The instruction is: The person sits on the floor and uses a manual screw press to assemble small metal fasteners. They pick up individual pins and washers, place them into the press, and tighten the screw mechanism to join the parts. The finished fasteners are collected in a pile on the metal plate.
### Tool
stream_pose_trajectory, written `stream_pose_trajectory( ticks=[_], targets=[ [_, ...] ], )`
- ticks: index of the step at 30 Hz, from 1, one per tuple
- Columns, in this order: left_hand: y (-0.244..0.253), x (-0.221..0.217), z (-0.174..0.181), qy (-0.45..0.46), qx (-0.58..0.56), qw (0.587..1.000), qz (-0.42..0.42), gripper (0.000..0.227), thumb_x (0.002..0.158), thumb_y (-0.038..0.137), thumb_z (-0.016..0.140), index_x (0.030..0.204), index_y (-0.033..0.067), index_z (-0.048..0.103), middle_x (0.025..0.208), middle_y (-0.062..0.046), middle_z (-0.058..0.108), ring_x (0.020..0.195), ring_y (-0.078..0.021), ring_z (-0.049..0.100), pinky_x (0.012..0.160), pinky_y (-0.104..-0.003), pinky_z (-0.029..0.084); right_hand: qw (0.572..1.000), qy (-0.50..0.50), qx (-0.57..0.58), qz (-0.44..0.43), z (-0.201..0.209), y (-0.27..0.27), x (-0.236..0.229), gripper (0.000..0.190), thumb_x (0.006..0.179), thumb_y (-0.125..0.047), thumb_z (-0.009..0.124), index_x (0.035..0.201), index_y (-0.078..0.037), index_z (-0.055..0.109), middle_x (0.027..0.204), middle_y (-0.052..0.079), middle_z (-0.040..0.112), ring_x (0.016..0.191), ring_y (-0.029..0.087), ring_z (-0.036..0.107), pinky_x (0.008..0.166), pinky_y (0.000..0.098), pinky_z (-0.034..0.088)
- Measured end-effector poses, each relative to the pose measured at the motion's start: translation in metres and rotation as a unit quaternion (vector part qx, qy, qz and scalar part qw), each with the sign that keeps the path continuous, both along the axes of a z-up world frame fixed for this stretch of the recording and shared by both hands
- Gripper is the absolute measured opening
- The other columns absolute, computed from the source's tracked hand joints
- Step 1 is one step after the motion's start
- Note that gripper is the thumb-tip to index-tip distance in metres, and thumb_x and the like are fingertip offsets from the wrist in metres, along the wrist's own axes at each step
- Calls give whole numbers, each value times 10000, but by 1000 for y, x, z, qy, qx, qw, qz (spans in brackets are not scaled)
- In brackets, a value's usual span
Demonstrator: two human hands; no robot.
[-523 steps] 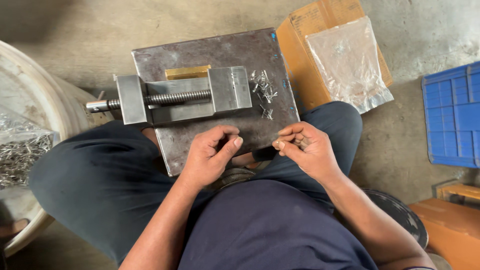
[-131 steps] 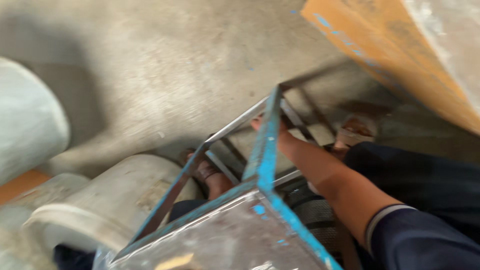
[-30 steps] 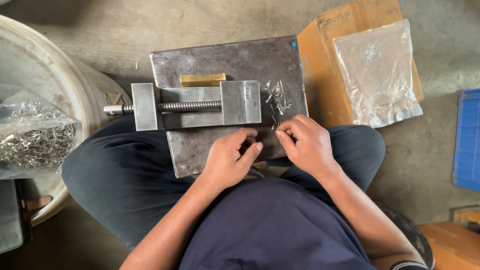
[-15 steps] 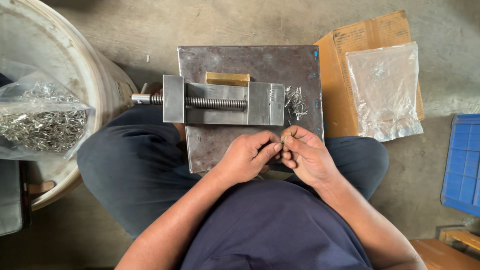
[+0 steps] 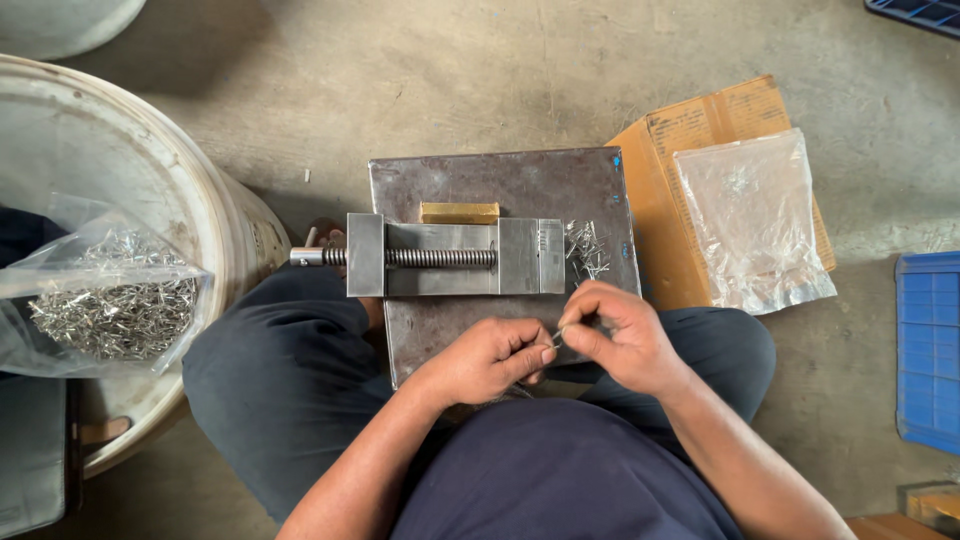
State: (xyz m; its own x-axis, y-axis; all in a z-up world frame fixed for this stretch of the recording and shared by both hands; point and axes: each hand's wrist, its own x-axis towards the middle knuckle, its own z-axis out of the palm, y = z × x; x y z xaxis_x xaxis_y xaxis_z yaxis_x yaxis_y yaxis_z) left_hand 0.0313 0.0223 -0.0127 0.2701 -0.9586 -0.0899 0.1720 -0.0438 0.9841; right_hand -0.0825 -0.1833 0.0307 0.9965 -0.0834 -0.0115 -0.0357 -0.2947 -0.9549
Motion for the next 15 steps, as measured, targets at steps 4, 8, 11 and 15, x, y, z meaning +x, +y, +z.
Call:
stream_pose_trajectory(
  ticks=[4, 8, 11, 15],
  targets=[
    [-1, 1, -7, 81, -24, 996, 33, 239, 1070, 213, 575, 915, 32, 593, 723, 27, 590, 660, -53, 520, 608, -250, 467, 983, -79, -123, -107, 11, 2, 28, 54, 956, -60, 698, 981, -23, 668, 958, 38, 648, 841, 119, 601, 754, 269, 493],
    [1, 0, -12, 124, -32, 991, 48, 240, 1076, 224, 558, 914, 49, 586, 718, 32, 570, 631, -53, 478, 580, -248, 441, 968, -123, -182, -120, 15, 0, 60, 75, 972, -67, 714, 1013, -15, 680, 936, 52, 649, 810, 126, 601, 728, 264, 492],
    [2, 0, -13, 142, -56, 987, 57, 244, 1085, 236, 544, 922, 57, 573, 730, 36, 568, 646, -46, 476, 594, -246, 441, 968, -122, -189, -107, 17, 2, 70, 90, 979, -84, 724, 1022, -15, 684, 941, 53, 651, 808, 119, 616, 723, 258, 505],
    [3, 1, -14, 127, -52, 988, 63, 254, 1084, 242, 542, 914, 56, 574, 723, 36, 569, 645, -48, 485, 598, -245, 453, 965, -113, -212, -108, 18, 5, 74, 92, 980, -90, 728, 1020, -18, 687, 939, 56, 655, 802, 126, 630, 720, 266, 513]
  ],
)
